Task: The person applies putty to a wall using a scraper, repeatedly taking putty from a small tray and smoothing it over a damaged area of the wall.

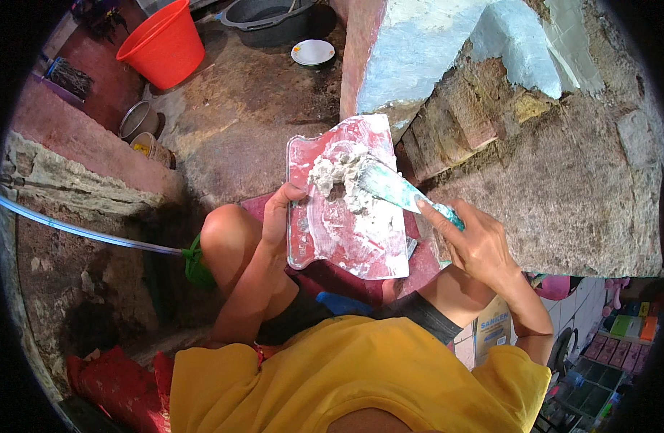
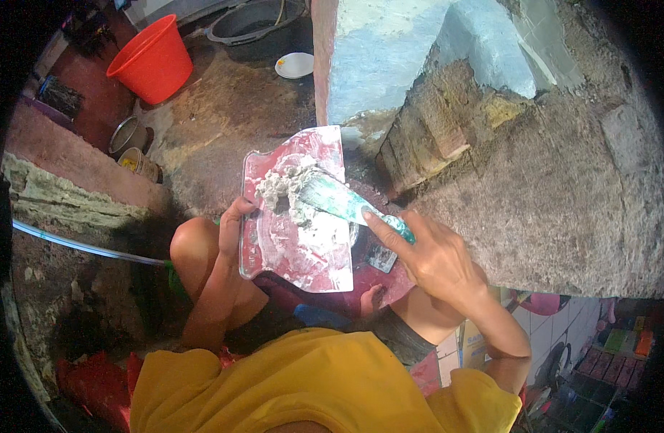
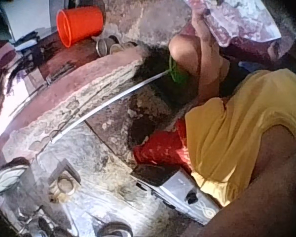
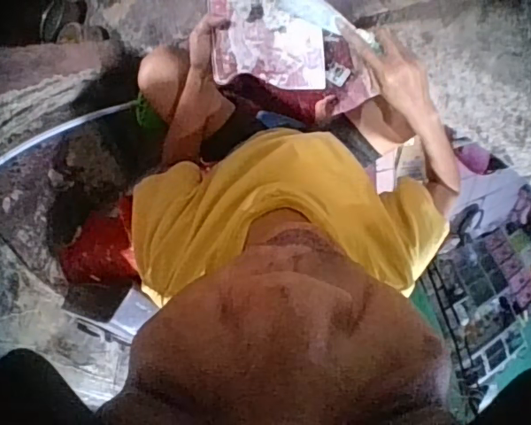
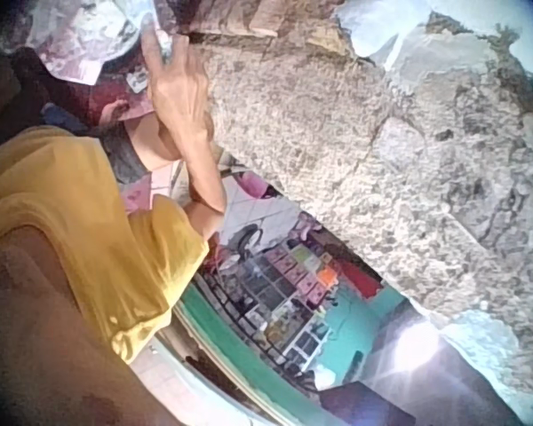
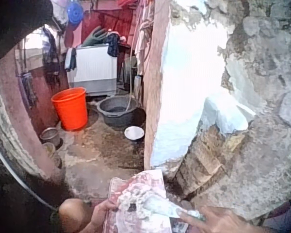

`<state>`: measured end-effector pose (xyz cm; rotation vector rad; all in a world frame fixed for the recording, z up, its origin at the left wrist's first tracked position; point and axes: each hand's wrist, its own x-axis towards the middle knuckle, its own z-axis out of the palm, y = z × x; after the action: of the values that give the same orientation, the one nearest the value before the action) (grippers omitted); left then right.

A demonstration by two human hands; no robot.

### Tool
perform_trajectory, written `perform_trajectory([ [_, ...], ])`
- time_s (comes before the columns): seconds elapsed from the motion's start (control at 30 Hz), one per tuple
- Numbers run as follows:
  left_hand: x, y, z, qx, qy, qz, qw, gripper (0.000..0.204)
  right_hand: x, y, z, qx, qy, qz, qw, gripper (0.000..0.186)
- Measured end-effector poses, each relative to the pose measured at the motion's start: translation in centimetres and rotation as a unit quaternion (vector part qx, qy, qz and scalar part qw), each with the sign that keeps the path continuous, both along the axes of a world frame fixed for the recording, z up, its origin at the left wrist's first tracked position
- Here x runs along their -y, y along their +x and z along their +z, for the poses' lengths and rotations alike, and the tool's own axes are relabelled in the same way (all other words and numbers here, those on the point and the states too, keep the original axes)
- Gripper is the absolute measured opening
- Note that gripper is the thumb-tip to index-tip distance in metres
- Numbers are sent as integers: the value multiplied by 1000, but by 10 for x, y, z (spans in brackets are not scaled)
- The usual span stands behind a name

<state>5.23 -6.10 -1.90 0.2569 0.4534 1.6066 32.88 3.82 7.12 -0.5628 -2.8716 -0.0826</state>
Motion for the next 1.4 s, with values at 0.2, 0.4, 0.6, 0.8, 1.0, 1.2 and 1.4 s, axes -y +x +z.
perform_trajectory([
  [0.2, -4, -4, -8, 67, 74, -21, 995, 52, -13, -6, -14, -117, -13, 45, 992, 57],
  [0.4, 2, 2, -6, 113, 122, 0, 986, 50, -24, -13, -40, -223, -52, 93, 969, 54],
  [0.6, 5, -9, -5, 136, 120, -2, 983, 53, -20, -6, -53, -252, -94, 92, 959, 55],
  [0.8, 5, -10, 0, 131, 107, -14, 985, 55, -15, 11, -59, -226, -91, 60, 968, 55],
  [1.0, 7, -16, 3, 92, 63, 32, 993, 51, -9, 46, -71, -208, -140, 3, 968, 41],
  [1.2, 7, -19, -2, 46, 0, -8, 999, 50, -12, 48, -48, -319, -457, -127, 820, 28],
  [1.4, 4, -7, -3, 74, 27, -75, 994, 52, -35, 28, -31, -266, -716, -33, 644, 33],
])
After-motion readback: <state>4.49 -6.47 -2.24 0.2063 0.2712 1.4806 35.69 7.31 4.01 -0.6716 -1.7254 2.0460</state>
